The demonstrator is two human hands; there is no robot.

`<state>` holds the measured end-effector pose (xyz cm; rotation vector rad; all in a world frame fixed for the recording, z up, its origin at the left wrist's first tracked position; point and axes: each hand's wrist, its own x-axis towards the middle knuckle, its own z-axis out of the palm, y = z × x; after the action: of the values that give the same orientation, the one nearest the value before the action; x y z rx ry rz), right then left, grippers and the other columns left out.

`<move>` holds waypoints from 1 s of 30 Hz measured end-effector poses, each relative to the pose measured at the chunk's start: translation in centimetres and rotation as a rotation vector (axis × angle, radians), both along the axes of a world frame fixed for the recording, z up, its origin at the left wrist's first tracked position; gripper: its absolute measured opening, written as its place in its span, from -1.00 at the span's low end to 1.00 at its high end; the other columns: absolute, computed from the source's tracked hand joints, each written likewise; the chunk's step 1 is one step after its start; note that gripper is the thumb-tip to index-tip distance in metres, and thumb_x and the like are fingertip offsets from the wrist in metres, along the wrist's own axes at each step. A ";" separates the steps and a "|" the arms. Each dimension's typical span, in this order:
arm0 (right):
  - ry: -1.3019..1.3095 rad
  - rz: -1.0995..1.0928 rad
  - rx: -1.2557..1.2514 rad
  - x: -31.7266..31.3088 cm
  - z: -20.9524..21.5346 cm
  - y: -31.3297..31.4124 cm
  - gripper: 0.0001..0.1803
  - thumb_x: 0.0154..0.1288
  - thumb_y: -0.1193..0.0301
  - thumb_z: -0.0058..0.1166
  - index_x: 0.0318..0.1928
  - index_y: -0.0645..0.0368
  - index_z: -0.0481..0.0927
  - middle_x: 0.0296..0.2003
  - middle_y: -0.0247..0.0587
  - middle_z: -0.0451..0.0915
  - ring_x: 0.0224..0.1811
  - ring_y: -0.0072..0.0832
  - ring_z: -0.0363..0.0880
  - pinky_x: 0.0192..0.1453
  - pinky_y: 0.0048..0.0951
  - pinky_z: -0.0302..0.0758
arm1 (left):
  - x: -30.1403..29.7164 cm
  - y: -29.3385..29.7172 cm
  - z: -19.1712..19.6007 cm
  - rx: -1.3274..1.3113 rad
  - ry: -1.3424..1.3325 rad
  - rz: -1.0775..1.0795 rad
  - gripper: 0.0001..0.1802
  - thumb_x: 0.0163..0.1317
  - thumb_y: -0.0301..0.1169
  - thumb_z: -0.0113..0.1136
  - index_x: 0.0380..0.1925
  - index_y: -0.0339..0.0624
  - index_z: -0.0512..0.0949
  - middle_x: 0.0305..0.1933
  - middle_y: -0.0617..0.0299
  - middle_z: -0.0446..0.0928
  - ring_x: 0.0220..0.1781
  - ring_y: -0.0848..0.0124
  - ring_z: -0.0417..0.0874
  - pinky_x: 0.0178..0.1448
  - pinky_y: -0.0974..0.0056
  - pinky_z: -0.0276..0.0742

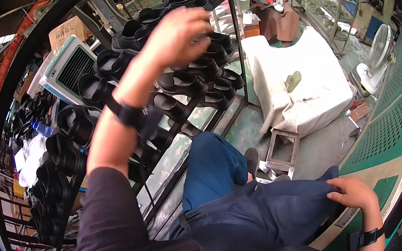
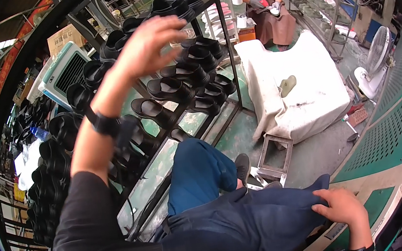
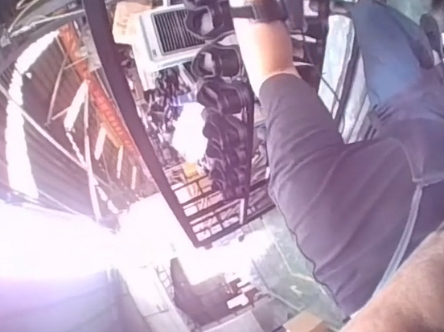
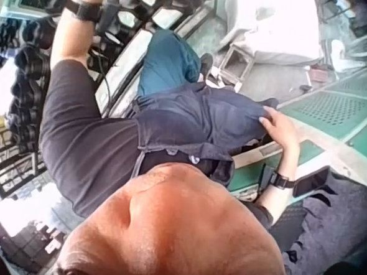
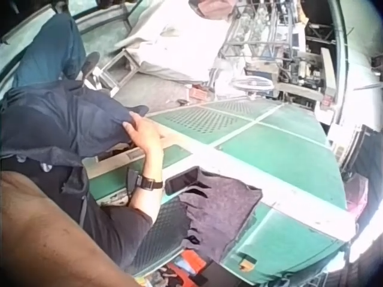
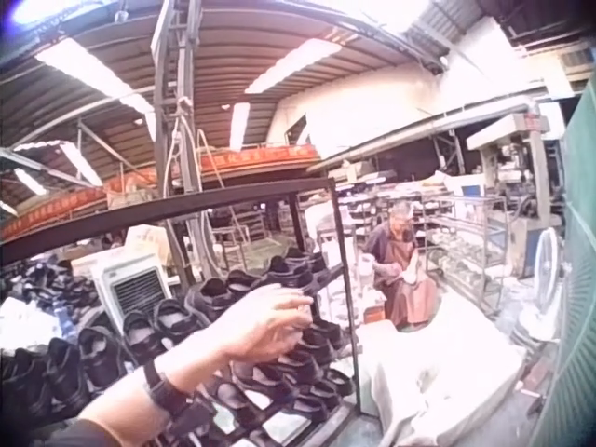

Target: Inspecting shoe soles and uppers for quality control and preparing them for the next stage.

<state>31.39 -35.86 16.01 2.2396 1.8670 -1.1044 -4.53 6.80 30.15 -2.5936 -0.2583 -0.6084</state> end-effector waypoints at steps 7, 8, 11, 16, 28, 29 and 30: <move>-0.006 0.029 -0.027 0.0 0.2 0.3 -0.44 0.28 0.05 0.21 0.18 0.11 0.61 -0.10 0.08 0.70 0.01 0.03 0.65 0.11 -0.10 0.55 | -2.1 12.9 6.8 -0.056 -0.046 0.352 -0.46 0.32 -0.16 0.21 0.27 -0.07 0.52 0.35 -0.01 0.49 0.38 0.04 0.49 0.49 0.09 0.35; -0.023 0.031 -0.042 0.1 0.2 0.4 -0.44 0.29 0.05 0.20 0.18 0.12 0.61 -0.09 0.08 0.70 0.01 0.03 0.65 0.12 -0.11 0.55 | -2.4 14.3 5.3 -0.248 -0.021 0.316 -0.37 0.33 -0.08 0.25 0.36 -0.02 0.43 0.31 0.00 0.52 0.35 0.16 0.52 0.48 0.17 0.33; -0.013 0.028 -0.057 0.2 0.4 0.5 -0.43 0.31 0.03 0.18 0.21 0.10 0.59 -0.06 0.07 0.70 0.03 0.02 0.65 0.14 -0.12 0.55 | -3.6 16.8 2.0 -0.787 0.095 0.564 -0.22 0.28 0.05 0.34 0.43 0.06 0.34 0.20 0.11 0.56 0.24 0.35 0.52 0.38 0.23 0.36; 0.013 0.051 -0.054 0.3 0.3 0.7 -0.43 0.34 0.01 0.15 0.23 0.08 0.58 -0.03 0.05 0.68 0.06 0.02 0.63 0.15 -0.12 0.54 | -4.0 17.2 1.7 -0.808 0.067 0.555 -0.23 0.23 0.09 0.36 0.39 0.11 0.39 0.13 0.15 0.60 0.14 0.38 0.57 0.28 0.26 0.44; 0.001 0.090 -0.016 0.7 -0.3 0.4 -0.43 0.32 -0.02 0.16 0.20 0.06 0.59 -0.13 0.02 0.69 -0.05 0.00 0.66 0.02 -0.09 0.58 | -3.8 17.2 1.8 -0.754 0.080 0.533 -0.28 0.25 0.04 0.37 0.36 0.04 0.43 0.17 0.11 0.59 0.18 0.39 0.56 0.32 0.26 0.42; 0.024 0.096 0.017 0.8 -0.4 0.3 -0.43 0.32 -0.02 0.16 0.19 0.07 0.60 -0.13 0.03 0.69 -0.05 0.00 0.66 0.03 -0.09 0.58 | -3.8 17.4 1.8 -0.837 0.072 0.522 -0.29 0.27 0.00 0.36 0.36 0.02 0.43 0.21 0.13 0.56 0.21 0.42 0.53 0.34 0.27 0.39; 0.012 0.097 0.012 0.9 -0.6 0.3 -0.43 0.32 -0.02 0.16 0.18 0.07 0.61 -0.13 0.04 0.69 -0.05 0.00 0.66 0.03 -0.09 0.58 | -3.8 17.6 1.9 -0.923 0.068 0.498 -0.31 0.29 -0.03 0.36 0.36 0.00 0.43 0.25 0.15 0.53 0.24 0.44 0.50 0.37 0.29 0.37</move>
<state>32.32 -35.53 15.44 2.1277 1.9682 -1.0981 -8.31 24.44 32.01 -3.1659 -1.3869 -0.2263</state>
